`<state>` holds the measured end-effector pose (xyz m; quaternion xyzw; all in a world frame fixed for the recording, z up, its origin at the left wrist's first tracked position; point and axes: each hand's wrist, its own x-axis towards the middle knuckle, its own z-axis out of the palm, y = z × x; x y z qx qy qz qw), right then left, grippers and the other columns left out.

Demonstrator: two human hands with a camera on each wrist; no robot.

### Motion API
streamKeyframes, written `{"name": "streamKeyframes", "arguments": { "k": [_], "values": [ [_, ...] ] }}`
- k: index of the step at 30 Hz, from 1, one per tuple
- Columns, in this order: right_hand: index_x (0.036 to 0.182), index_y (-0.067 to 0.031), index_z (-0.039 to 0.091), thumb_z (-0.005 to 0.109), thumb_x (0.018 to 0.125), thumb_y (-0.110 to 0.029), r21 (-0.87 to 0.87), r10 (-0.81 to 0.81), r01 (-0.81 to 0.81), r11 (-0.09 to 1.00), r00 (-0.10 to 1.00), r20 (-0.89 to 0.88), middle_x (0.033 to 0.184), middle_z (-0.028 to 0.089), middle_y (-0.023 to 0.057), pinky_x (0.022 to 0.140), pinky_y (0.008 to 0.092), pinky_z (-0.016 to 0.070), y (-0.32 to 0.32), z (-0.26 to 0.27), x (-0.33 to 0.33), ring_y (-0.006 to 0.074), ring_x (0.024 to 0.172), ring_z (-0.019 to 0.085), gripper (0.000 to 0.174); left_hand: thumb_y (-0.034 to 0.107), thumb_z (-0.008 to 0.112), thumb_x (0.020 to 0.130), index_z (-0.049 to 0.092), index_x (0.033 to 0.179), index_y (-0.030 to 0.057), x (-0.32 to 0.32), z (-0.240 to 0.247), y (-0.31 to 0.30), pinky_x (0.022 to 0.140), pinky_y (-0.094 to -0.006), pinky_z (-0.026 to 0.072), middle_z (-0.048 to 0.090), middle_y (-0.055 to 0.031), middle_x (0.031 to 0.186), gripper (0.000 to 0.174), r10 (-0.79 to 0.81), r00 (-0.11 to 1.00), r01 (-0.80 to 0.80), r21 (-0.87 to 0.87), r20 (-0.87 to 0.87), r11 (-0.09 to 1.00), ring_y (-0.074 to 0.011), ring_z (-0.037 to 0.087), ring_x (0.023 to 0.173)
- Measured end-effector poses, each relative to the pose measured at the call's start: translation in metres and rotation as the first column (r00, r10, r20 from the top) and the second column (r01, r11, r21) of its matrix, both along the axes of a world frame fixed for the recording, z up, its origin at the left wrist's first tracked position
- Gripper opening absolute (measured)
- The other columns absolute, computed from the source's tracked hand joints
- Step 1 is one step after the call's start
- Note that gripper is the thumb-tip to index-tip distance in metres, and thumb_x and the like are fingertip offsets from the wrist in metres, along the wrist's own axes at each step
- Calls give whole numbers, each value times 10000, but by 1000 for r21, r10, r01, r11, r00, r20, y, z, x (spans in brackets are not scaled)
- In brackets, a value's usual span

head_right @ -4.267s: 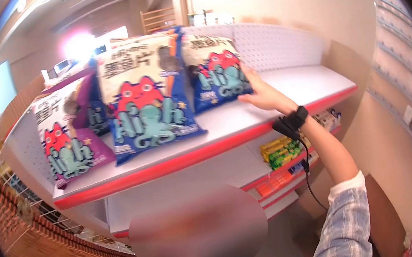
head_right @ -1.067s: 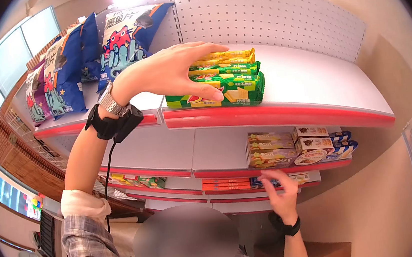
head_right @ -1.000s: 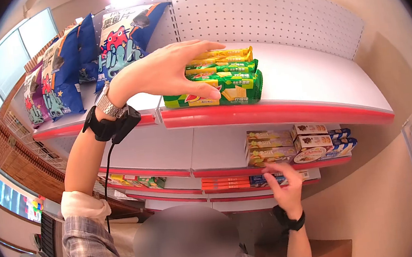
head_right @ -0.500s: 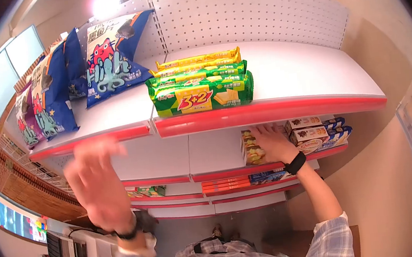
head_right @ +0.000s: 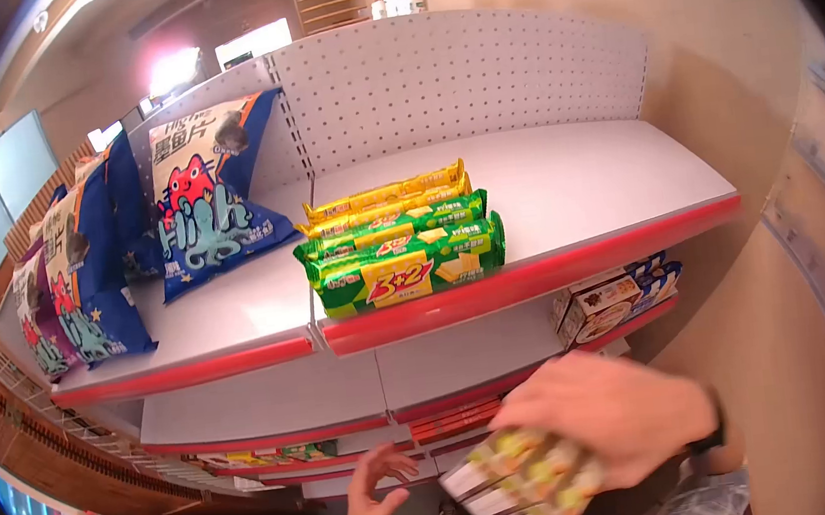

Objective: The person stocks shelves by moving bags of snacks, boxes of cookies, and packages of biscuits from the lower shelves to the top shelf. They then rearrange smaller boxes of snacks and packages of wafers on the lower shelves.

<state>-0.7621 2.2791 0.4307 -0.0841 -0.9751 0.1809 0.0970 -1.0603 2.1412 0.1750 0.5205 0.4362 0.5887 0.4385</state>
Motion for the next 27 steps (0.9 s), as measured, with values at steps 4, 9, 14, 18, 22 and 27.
{"name": "streamKeyframes", "arguments": {
  "k": [4, 9, 14, 18, 22, 27],
  "values": [
    [1342, -22, 537, 860, 683, -200, 37, -410, 433, 901, 875, -260, 1189, 653, 118, 987, 392, 490, 0, 73, 26, 279, 1118, 635, 755, 141, 801, 862, 565, 1403, 66, -4, -5, 8, 873, -333, 539, 734, -101, 1139, 595, -114, 986, 107, -68, -119, 992, -201, 688, 1037],
    [1392, 4, 482, 893, 595, -150, 288, -444, 562, 776, 810, -384, 1268, 617, 153, 1078, 370, 454, 90, 108, 30, 287, 1208, 601, 910, 118, 783, 871, 554, 1401, 30, -12, -15, 19, 885, -361, 542, 726, -134, 1141, 584, -206, 966, 195, -84, -154, 977, -236, 695, 1067],
    [1411, -8, 475, 908, 544, -142, 283, -403, 430, 857, 903, -150, 1320, 589, 165, 1088, 384, 447, 151, 107, 7, 305, 1242, 569, 979, 227, 732, 927, 555, 1393, 14, -19, -22, 21, 890, -370, 541, 727, -144, 1126, 542, -189, 975, 185, -38, -121, 982, -248, 692, 1073],
    [1426, -24, 468, 919, 500, -106, 115, -391, 382, 917, 917, 74, 1287, 618, 138, 1042, 364, 470, 162, 106, -4, 260, 1196, 592, 1033, 573, 555, 989, 551, 1394, 11, -32, -33, 21, 869, -373, 533, 712, -158, 1147, 693, -198, 978, 199, -8, 61, 980, -256, 687, 1061],
    [1434, -17, 448, 924, 488, -72, -72, -364, 385, 920, 907, 210, 1286, 619, 108, 1023, 336, 473, 156, 113, -16, 213, 1188, 585, 1061, 683, 413, 1007, 541, 1379, -17, -47, -45, 29, 856, -384, 531, 707, -175, 1144, 803, -174, 980, 180, -50, 97, 982, -271, 687, 1057],
    [1451, -24, 431, 934, 508, -99, -81, -363, 382, 921, 914, 185, 1323, 595, 107, 1054, 336, 453, 152, 106, -13, 218, 1224, 563, 1072, 645, 435, 1017, 537, 1379, -17, -52, -47, 45, 861, -384, 528, 706, -177, 1145, 762, -206, 973, 212, -52, 106, 976, -269, 684, 1057]
  ]
}}
